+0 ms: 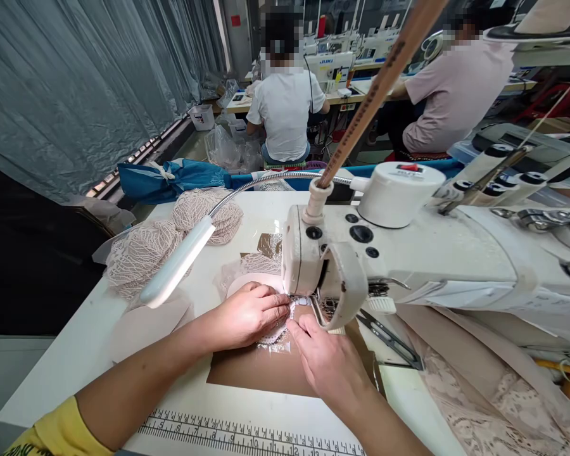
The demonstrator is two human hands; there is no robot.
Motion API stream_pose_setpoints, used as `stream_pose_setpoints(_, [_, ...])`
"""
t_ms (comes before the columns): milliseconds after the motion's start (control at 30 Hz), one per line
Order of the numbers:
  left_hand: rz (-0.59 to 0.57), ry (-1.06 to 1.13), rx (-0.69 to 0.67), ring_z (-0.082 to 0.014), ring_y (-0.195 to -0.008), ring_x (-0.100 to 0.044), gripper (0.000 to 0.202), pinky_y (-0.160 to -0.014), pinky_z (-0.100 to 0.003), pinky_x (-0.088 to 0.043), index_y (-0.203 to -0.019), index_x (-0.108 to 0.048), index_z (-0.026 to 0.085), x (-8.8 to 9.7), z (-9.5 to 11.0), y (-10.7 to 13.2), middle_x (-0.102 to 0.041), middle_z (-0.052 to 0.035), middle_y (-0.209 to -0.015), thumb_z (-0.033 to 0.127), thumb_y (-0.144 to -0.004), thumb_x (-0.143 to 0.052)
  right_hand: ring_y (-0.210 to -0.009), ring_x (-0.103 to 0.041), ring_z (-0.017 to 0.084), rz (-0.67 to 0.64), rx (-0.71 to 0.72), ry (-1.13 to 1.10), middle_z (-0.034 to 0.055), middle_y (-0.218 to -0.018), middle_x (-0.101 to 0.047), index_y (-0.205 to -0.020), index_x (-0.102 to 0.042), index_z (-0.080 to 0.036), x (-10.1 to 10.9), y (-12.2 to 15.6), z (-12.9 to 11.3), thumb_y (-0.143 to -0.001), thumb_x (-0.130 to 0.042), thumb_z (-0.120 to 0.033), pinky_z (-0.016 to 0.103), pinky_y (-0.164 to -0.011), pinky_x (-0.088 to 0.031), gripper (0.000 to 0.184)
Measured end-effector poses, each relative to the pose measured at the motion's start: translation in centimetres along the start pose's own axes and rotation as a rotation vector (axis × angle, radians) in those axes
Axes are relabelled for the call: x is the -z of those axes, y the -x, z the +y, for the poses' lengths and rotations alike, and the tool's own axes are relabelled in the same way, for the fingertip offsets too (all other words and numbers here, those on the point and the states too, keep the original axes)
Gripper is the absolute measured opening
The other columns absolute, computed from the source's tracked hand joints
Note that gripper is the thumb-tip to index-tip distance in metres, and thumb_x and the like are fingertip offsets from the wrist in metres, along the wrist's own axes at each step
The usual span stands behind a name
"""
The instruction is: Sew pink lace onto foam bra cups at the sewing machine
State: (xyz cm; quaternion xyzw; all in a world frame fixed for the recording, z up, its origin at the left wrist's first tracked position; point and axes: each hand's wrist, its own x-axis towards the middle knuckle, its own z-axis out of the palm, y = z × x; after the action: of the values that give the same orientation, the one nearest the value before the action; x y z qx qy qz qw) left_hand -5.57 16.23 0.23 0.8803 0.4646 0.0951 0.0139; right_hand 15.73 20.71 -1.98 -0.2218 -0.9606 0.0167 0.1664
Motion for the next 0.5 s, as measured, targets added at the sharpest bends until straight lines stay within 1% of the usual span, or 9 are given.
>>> stream_pose_setpoints(167, [-0.004, 0.027, 0.023, -0.0219, -0.095, -0.054, 0.033, -0.079, -0.036, -0.041, -0.123, -0.055, 0.012, 0.25, 0.18, 0.14, -0.059, -0.0141, -0.125, 0.02, -0.095, -0.041, -0.06, -0.049, 0.014, -0.008, -0.009, -0.033, 0.0022, -0.071, -0.056, -0.1, -0.066, -0.019, 0.2, -0.05, 0.05, -0.084, -0.036, -0.005, 0.026, -0.056, -0.034, 0.037])
stream_pose_setpoints(300, [0.003, 0.041, 0.042, -0.0228, -0.097, -0.052, 0.034, -0.079, -0.037, -0.041, -0.125, -0.054, 0.012, 0.03, 0.46, 0.1, -0.059, -0.014, -0.127, 0.021, -0.095, -0.041, -0.061, -0.049, 0.014, 0.008, 0.004, -0.037, 0.002, -0.069, -0.055, -0.096, -0.066, -0.018, 0.34, -0.07, 0.1, -0.086, -0.035, -0.006, 0.026, -0.055, -0.035, 0.034])
stream_pose_setpoints(400, [0.008, 0.044, 0.064, -0.0235, -0.099, -0.051, 0.035, -0.08, -0.037, -0.041, -0.125, -0.055, 0.012, -0.35, 0.63, 0.05, -0.058, -0.0127, -0.128, 0.022, -0.094, -0.042, -0.063, -0.05, 0.015, 0.024, 0.007, -0.022, 0.0021, -0.07, -0.056, -0.1, -0.066, -0.018, 0.26, -0.08, 0.22, -0.086, -0.036, -0.006, 0.026, -0.056, -0.036, 0.035])
stream_pose_setpoints(500, [0.006, 0.044, 0.097, -0.024, -0.098, -0.051, 0.034, -0.079, -0.037, -0.04, -0.124, -0.056, 0.011, -0.54, 0.78, -0.11, -0.058, -0.0116, -0.128, 0.023, -0.095, -0.042, -0.068, -0.052, 0.016, 0.057, -0.002, 0.019, 0.0034, -0.075, -0.06, -0.105, -0.067, -0.016, 0.0, -0.19, 0.32, -0.086, -0.039, -0.006, 0.026, -0.06, -0.038, 0.036])
